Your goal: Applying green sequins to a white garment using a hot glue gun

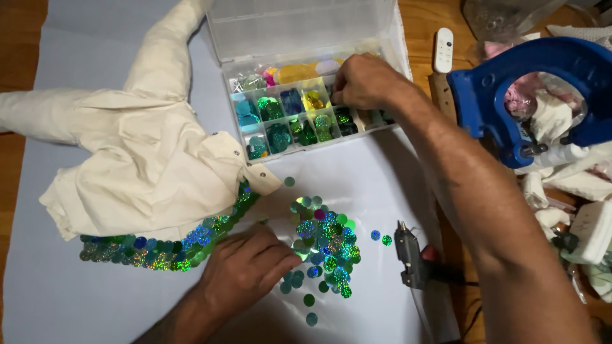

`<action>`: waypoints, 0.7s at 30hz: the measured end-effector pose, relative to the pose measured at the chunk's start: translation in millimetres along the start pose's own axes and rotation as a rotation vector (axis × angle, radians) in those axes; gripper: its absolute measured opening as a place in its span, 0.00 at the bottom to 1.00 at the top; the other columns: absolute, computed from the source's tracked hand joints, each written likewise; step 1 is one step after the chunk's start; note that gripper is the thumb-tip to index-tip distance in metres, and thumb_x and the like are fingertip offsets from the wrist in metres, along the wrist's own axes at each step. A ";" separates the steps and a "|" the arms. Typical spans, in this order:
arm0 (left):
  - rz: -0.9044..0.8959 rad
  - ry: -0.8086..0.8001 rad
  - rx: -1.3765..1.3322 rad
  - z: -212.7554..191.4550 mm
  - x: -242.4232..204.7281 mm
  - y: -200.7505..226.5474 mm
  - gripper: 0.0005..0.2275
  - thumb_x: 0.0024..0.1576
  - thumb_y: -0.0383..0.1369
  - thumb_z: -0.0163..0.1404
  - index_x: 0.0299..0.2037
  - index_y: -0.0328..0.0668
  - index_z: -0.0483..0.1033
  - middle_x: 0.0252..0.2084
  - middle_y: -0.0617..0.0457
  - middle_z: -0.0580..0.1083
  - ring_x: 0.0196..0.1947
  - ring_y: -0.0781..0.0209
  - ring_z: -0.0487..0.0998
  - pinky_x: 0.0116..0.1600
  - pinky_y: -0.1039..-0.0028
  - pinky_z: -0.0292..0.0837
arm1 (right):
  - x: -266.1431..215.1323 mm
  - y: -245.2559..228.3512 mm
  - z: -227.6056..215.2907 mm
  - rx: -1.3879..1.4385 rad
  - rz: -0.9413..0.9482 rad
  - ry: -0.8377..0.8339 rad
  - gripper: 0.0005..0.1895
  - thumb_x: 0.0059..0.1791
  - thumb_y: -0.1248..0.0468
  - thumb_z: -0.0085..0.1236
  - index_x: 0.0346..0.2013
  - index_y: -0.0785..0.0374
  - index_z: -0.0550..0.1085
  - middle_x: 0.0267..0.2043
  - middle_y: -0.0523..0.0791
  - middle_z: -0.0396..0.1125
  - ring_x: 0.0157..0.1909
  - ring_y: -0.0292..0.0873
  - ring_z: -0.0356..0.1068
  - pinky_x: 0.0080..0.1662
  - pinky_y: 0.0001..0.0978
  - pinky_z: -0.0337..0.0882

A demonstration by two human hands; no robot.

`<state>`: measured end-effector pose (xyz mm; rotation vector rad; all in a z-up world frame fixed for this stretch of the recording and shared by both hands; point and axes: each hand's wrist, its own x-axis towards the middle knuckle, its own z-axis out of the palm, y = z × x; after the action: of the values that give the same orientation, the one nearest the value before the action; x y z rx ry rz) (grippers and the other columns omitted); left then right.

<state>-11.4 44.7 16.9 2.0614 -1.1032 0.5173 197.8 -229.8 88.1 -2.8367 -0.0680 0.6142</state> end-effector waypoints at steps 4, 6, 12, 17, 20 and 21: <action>0.003 -0.002 -0.048 -1.3 2.4 0.8 0.08 0.60 0.33 0.59 0.29 0.46 0.75 0.28 0.57 0.69 0.24 0.58 0.72 0.27 0.67 0.69 | 12.0 17.5 10.6 0.058 -0.085 0.097 0.04 0.48 0.67 0.61 0.33 0.60 0.83 0.38 0.46 0.78 0.40 0.44 0.76 0.50 0.41 0.75; 0.003 -0.006 -0.032 -1.9 2.6 -0.1 0.08 0.60 0.33 0.60 0.30 0.47 0.75 0.28 0.57 0.70 0.24 0.58 0.72 0.27 0.67 0.68 | 19.7 29.8 17.6 0.132 -0.101 0.146 0.07 0.47 0.68 0.59 0.33 0.58 0.84 0.37 0.44 0.78 0.41 0.39 0.77 0.50 0.36 0.75; 0.008 -0.015 0.002 -1.5 0.2 -0.1 0.09 0.59 0.34 0.61 0.29 0.48 0.75 0.28 0.58 0.69 0.24 0.59 0.71 0.26 0.67 0.68 | 9.8 31.3 13.6 0.297 -0.062 0.204 0.07 0.46 0.65 0.59 0.33 0.55 0.84 0.39 0.41 0.79 0.46 0.36 0.76 0.55 0.32 0.73; 0.008 -0.011 -0.006 -2.7 1.4 0.8 0.08 0.60 0.34 0.60 0.30 0.48 0.75 0.28 0.58 0.69 0.23 0.59 0.71 0.27 0.67 0.68 | -20.5 3.4 -7.4 0.448 0.102 0.124 0.07 0.53 0.65 0.56 0.37 0.57 0.82 0.51 0.44 0.77 0.59 0.42 0.73 0.67 0.45 0.65; 0.015 -0.011 0.000 -3.0 1.8 1.1 0.09 0.60 0.34 0.60 0.29 0.48 0.74 0.28 0.57 0.69 0.24 0.59 0.71 0.27 0.68 0.68 | -17.5 11.9 -6.2 0.520 0.177 0.146 0.04 0.51 0.61 0.62 0.37 0.56 0.81 0.51 0.43 0.77 0.58 0.41 0.73 0.66 0.48 0.66; 0.011 -0.013 -0.014 -3.3 2.2 1.4 0.09 0.59 0.33 0.61 0.28 0.47 0.74 0.27 0.57 0.69 0.24 0.58 0.71 0.27 0.67 0.67 | -16.4 17.5 -5.1 0.594 0.152 0.138 0.05 0.51 0.61 0.62 0.38 0.57 0.81 0.49 0.44 0.77 0.57 0.40 0.75 0.65 0.41 0.70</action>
<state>-11.4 45.5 21.1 2.0501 -1.1230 0.5005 184.8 -249.5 95.0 -2.3052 0.3056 0.3809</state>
